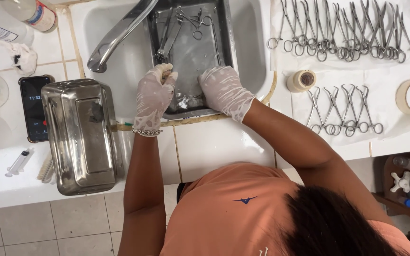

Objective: Washing and scrubbing various surgical instruments in a tray of water and organizing them on a counter.

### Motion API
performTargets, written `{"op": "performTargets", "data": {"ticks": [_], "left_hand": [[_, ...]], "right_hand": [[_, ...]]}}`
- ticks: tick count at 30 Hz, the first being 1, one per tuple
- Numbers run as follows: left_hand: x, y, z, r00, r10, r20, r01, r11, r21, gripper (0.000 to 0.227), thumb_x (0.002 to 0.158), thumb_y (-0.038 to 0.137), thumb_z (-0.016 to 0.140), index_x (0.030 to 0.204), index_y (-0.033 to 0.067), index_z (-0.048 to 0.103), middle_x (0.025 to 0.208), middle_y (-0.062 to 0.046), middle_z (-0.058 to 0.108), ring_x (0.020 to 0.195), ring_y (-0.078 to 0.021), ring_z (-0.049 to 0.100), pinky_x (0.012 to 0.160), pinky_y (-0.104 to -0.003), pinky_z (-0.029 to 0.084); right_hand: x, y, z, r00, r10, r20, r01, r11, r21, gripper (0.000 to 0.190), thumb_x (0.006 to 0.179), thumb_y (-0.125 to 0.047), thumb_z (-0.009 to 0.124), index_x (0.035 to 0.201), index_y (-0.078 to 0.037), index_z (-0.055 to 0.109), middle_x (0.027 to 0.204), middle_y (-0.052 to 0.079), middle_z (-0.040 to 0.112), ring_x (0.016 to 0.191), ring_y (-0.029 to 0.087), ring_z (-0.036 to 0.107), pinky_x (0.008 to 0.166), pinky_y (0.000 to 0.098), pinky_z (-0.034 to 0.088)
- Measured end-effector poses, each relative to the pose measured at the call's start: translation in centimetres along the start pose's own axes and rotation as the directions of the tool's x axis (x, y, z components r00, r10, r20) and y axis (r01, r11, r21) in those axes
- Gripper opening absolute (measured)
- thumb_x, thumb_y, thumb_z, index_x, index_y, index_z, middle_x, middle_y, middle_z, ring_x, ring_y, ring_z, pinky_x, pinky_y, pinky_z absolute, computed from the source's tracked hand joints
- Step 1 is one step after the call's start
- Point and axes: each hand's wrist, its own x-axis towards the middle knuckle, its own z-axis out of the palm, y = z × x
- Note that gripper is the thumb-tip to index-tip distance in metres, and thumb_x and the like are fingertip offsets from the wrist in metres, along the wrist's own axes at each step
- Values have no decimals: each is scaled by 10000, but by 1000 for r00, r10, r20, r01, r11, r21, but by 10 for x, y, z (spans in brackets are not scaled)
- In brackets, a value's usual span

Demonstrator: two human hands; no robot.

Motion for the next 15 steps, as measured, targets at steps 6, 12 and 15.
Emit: {"op": "performTargets", "data": {"ticks": [6, 12, 15], "left_hand": [[5, -9, 7, 999, 48, 0, -48, 999, 12, 319, 988, 382, 678, 1292, 289, 696, 1199, 32, 730, 1068, -160, 711, 938, -344, 586], [-6, -6, -4, 995, 49, -84, -62, 985, -161, 325, 1006, 287, 646, 1323, 225, 677, 1236, -35, 719, 1057, -167, 700, 920, -341, 595], [-2, -12, 4, 992, 79, -97, -107, 941, -320, 378, 989, 179, 690, 1362, 150, 638, 1261, -114, 689, 1059, -185, 669, 938, -348, 584]], "right_hand": [[4, 1, 44, 985, -81, -153, 60, 989, -134, 96, 759, -90, 665, 710, -172, 664, 583, 18, 560, 558, 268, 628, 464, 412, 475], [11, 16, 22, 947, -86, -311, 42, 988, -146, 159, 820, -61, 634, 725, -187, 610, 555, 19, 540, 521, 252, 618, 453, 390, 451], [11, 21, -20, 983, 157, -97, -144, 982, 123, 171, 797, -299, 745, 890, -186, 657, 676, 19, 681, 706, 284, 732, 576, 457, 572]]}}
